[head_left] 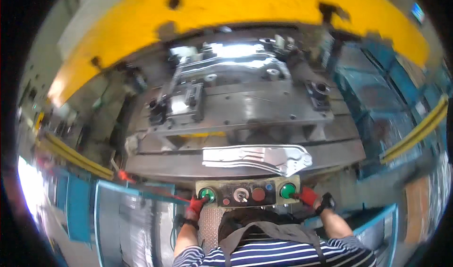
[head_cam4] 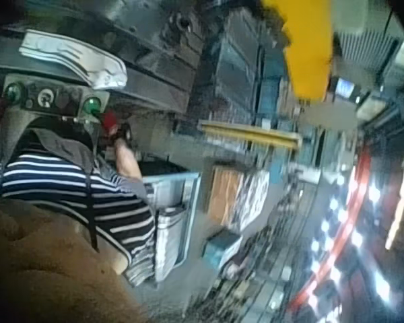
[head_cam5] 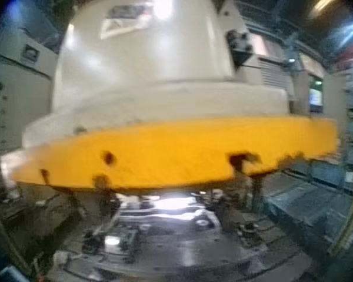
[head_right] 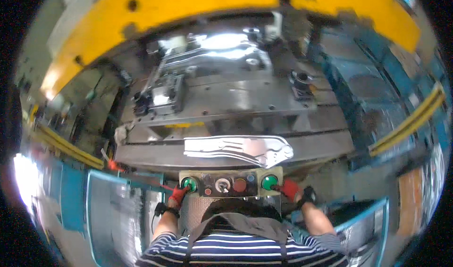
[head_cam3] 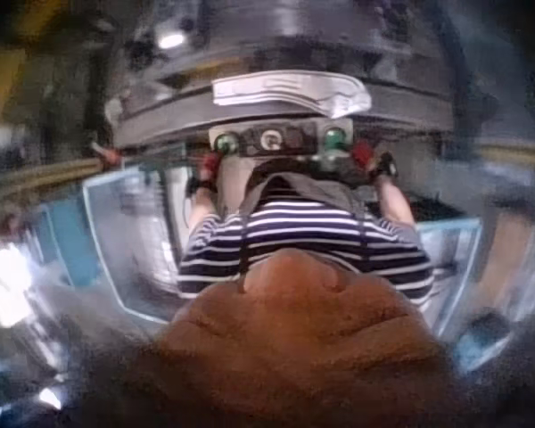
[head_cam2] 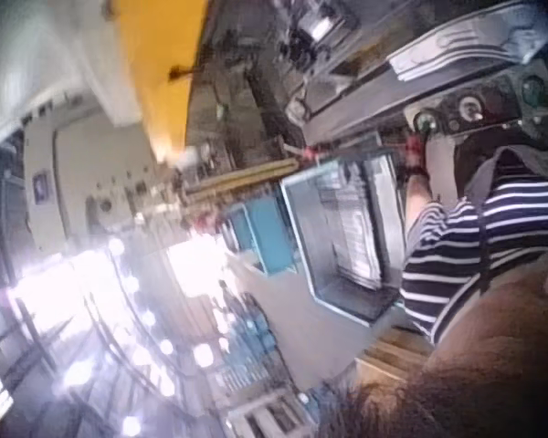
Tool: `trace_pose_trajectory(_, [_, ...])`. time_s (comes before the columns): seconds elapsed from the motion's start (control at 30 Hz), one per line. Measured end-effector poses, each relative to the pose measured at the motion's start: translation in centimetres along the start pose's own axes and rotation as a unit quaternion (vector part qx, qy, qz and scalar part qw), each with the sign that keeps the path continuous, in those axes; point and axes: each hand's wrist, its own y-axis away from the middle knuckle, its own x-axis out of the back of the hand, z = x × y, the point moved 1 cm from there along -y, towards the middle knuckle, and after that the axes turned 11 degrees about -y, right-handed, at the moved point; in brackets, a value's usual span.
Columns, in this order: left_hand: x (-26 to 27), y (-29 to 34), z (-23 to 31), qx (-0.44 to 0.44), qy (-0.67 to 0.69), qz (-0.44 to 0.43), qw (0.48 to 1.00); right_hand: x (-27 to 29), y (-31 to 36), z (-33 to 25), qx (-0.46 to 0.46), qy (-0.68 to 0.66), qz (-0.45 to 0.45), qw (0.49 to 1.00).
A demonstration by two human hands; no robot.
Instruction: Operator places metal components into a stamping press, activates the cycle via two-handed safety buttons, and removes finished parts.
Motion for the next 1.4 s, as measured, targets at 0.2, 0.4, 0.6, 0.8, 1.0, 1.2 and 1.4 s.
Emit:
trace_pose_trajectory(0.2, [0.7,2.0,0.3,-0.040,0.058,-0.013,0.997,12.5,0.8,-3.7,0.080,0.140,0.205,0.965])
trace_pose_trajectory(0.4, [4.1,-2.1,-5.2,-0.192,0.036,0.015,0.981,22.9,-6.1,-6.3,0.110,0.034,0.456,0.882])
trace_pose_trajectory(0.6, [5.3,0.9,-4.4,-0.033,0.139,0.105,0.984,22.7,-4.9,-16.3,0.458,-0.245,0.566,0.641])
trace_pose_trajectory(0.8, [2.6,2.4,1.0,-0.074,0.107,0.115,0.985,15.9,-1.9,-27.3,0.558,-0.079,0.275,0.779])
trace_pose_trajectory(1.0, [0.1,1.9,3.0,-0.070,0.068,0.223,0.970,1.1,-3.2,-26.1,0.433,0.375,0.043,0.818])
trace_pose_trajectory(1.2, [-1.8,5.1,10.9,-0.184,-0.122,0.310,0.925,-2.8,-6.5,-24.6,0.432,0.371,0.119,0.814])
trace_pose_trajectory(1.4, [-5.1,10.2,19.5,-0.447,-0.202,0.271,0.828,0.1,-2.4,-25.4,0.443,0.318,0.131,0.828])
